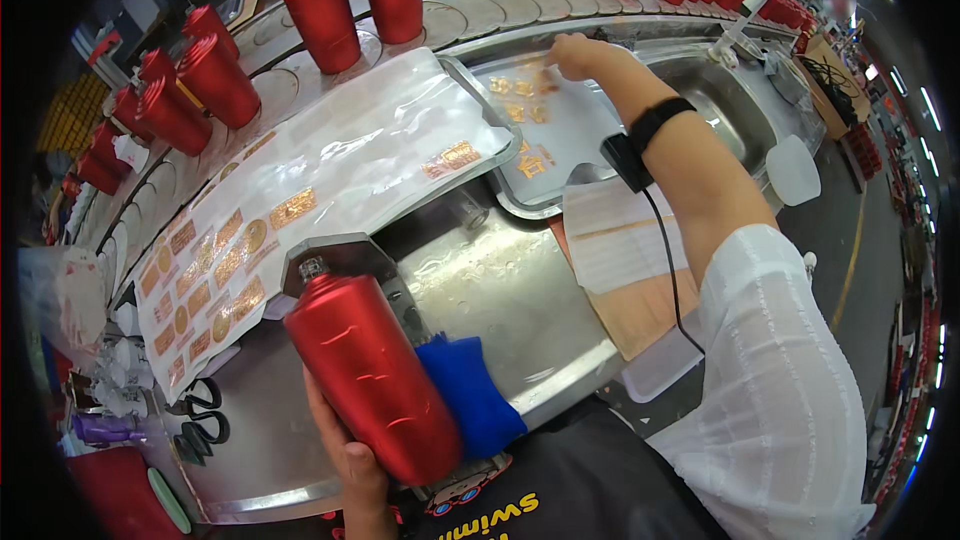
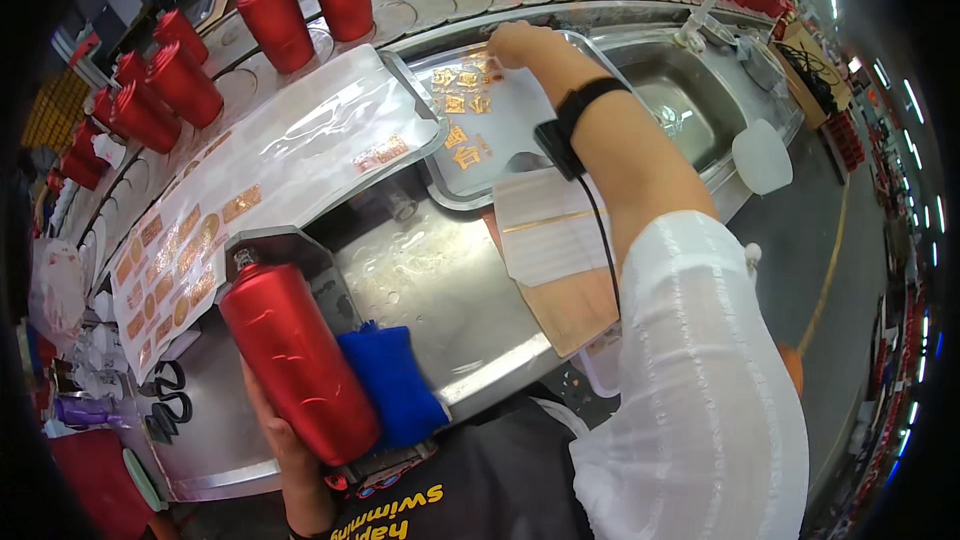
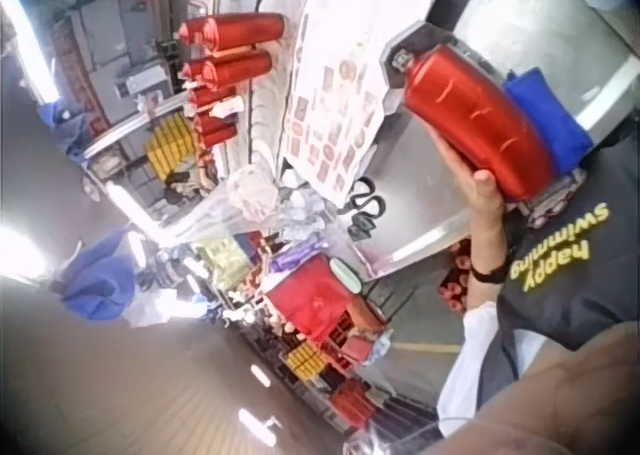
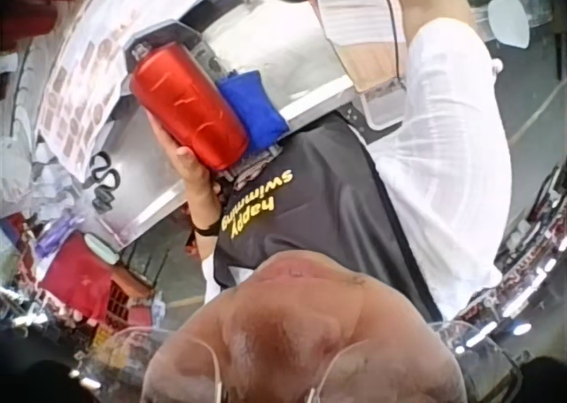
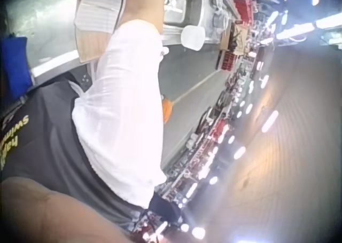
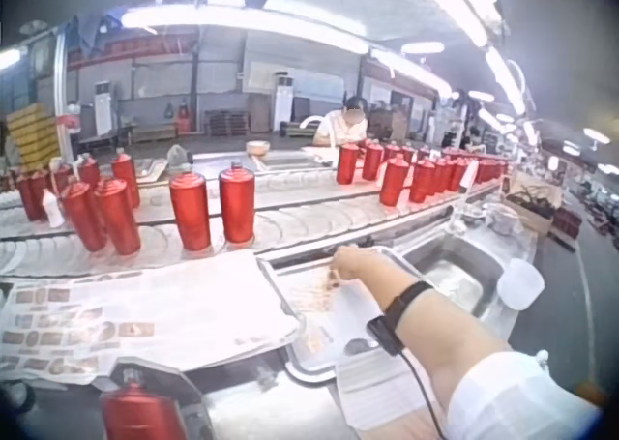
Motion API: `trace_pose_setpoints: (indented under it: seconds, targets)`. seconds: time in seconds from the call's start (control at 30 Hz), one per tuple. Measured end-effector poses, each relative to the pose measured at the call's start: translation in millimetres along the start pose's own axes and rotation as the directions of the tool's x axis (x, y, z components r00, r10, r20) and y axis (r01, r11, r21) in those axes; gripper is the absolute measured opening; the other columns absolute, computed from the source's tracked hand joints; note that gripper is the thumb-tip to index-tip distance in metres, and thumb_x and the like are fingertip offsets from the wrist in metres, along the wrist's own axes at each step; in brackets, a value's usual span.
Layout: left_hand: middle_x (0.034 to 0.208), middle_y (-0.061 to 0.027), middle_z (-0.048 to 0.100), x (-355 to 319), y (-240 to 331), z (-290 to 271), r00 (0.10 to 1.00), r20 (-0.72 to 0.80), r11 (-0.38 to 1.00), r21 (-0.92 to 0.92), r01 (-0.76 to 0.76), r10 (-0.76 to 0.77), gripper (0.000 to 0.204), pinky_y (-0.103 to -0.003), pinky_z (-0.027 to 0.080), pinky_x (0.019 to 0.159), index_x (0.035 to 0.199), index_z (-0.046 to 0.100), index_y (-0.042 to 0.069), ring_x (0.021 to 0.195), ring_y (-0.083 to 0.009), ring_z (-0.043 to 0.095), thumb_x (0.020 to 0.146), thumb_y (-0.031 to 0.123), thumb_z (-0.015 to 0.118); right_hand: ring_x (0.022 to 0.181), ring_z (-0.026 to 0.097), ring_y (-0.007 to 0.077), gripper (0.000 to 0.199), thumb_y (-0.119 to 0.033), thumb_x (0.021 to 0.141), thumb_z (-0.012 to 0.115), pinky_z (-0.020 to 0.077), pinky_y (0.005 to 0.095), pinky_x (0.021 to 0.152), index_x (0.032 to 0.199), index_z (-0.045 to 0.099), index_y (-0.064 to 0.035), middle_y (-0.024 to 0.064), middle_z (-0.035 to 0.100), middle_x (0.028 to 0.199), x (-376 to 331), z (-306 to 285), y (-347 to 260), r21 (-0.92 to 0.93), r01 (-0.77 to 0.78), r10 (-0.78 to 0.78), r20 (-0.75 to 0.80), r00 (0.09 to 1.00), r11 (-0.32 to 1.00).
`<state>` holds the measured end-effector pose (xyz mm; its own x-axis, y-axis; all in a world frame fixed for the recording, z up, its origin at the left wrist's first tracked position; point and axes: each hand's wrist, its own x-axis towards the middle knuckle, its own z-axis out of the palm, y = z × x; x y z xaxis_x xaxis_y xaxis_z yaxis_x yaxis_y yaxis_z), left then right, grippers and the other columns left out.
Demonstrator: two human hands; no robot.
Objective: Applying adhesive labels to red metal canisters and smoothing them using a scraper tool on a manufacturing line.
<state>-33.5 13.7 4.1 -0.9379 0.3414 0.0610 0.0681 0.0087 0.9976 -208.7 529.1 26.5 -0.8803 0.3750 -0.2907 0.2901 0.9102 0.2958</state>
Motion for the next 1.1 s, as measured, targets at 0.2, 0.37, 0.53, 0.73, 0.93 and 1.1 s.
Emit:
trace_pose_setpoints:
  seconds: [0.2, 0.37, 0.53, 0.73, 0.93, 1.1]
  targets:
    - [0.153, -0.0178, 0.024, -0.9, -4.1, 2.7, 0.998, -0.021, 0.998, -0.039, 0.055, -0.056, 0.119, -0.046, 0.033, 0.111, 0.152, 0.010, 0.002, 0.137, -0.0301, 0.034, 0.075, 0.082, 0.051, 0.121, 0.050, 0.0299, 0.048, -0.005, 0.087, 0.051, 0.0465, 0.0451, 0.097, 0.124, 0.063, -0.0330, 0.0072, 0.051, 0.130, -47.3, 25.5, 27.5, 0.002, 0.122, -0.122, -0.063, 0.991, 0.993]
    - [0.153, -0.0174, 0.023, -2.0, -5.3, 0.7, 0.995, -0.059, 0.996, -0.035, 0.079, -0.081, 0.124, -0.046, 0.033, 0.111, 0.152, 0.011, 0.002, 0.137, -0.0299, 0.034, 0.070, 0.086, 0.051, 0.129, 0.045, 0.0321, 0.047, -0.008, 0.089, 0.050, 0.0424, 0.0541, 0.100, 0.127, 0.060, -0.0342, 0.0079, 0.046, 0.140, -63.2, 28.3, 51.4, -0.032, -0.090, 0.090, -0.006, 0.996, 0.995]
    - [0.152, -0.0173, 0.024, -3.2, -3.5, 1.9, 0.993, -0.090, 0.997, 0.027, 0.076, -0.073, 0.122, -0.046, 0.032, 0.111, 0.152, 0.012, 0.002, 0.137, -0.0298, 0.034, 0.072, 0.085, 0.050, 0.133, 0.040, 0.0330, 0.047, -0.013, 0.092, 0.049, 0.0395, 0.0568, 0.101, 0.131, 0.056, -0.0378, 0.0090, 0.043, 0.143, -81.7, 48.9, 79.0, 0.026, -0.125, 0.125, -0.006, 0.992, 0.992]
    - [0.153, -0.0167, 0.023, -4.8, -5.4, 0.2, 0.995, -0.075, 0.997, 0.031, 0.070, -0.068, 0.120, -0.046, 0.031, 0.111, 0.152, 0.011, 0.002, 0.138, -0.0295, 0.033, 0.074, 0.085, 0.048, 0.125, 0.050, 0.0320, 0.033, -0.037, 0.092, 0.054, 0.0448, 0.0532, 0.096, 0.121, 0.067, -0.0280, 0.0120, 0.056, 0.131, -76.9, 66.5, 117.3, 0.142, -0.361, 0.383, -0.185, 0.905, 0.922]
    - [0.153, -0.0162, 0.023, -7.6, -7.2, -2.0, 0.993, -0.107, 0.998, 0.028, 0.052, -0.048, 0.118, -0.046, 0.031, 0.111, 0.152, 0.012, 0.003, 0.138, -0.0297, 0.033, 0.075, 0.083, 0.050, 0.099, 0.065, 0.0364, 0.061, -0.059, 0.084, 0.054, 0.0487, 0.0434, 0.091, 0.102, 0.072, -0.0037, 0.0224, 0.068, 0.102, -34.4, 87.8, 134.8, 0.350, -0.442, 0.450, 0.062, 0.891, 0.826]
    - [0.153, -0.0155, 0.024, 0.1, -4.1, 2.8, 0.999, -0.050, 0.997, 0.067, 0.026, -0.023, 0.112, -0.047, 0.031, 0.112, 0.152, 0.016, 0.004, 0.138, -0.0302, 0.033, 0.078, 0.083, 0.043, 0.105, 0.063, 0.0375, 0.062, -0.057, 0.084, 0.055, 0.0476, 0.0440, 0.092, 0.103, 0.070, -0.0004, 0.0254, 0.066, 0.109, -24.9, 109.2, 170.7, 0.328, -0.447, 0.496, -0.078, 0.865, 0.832]
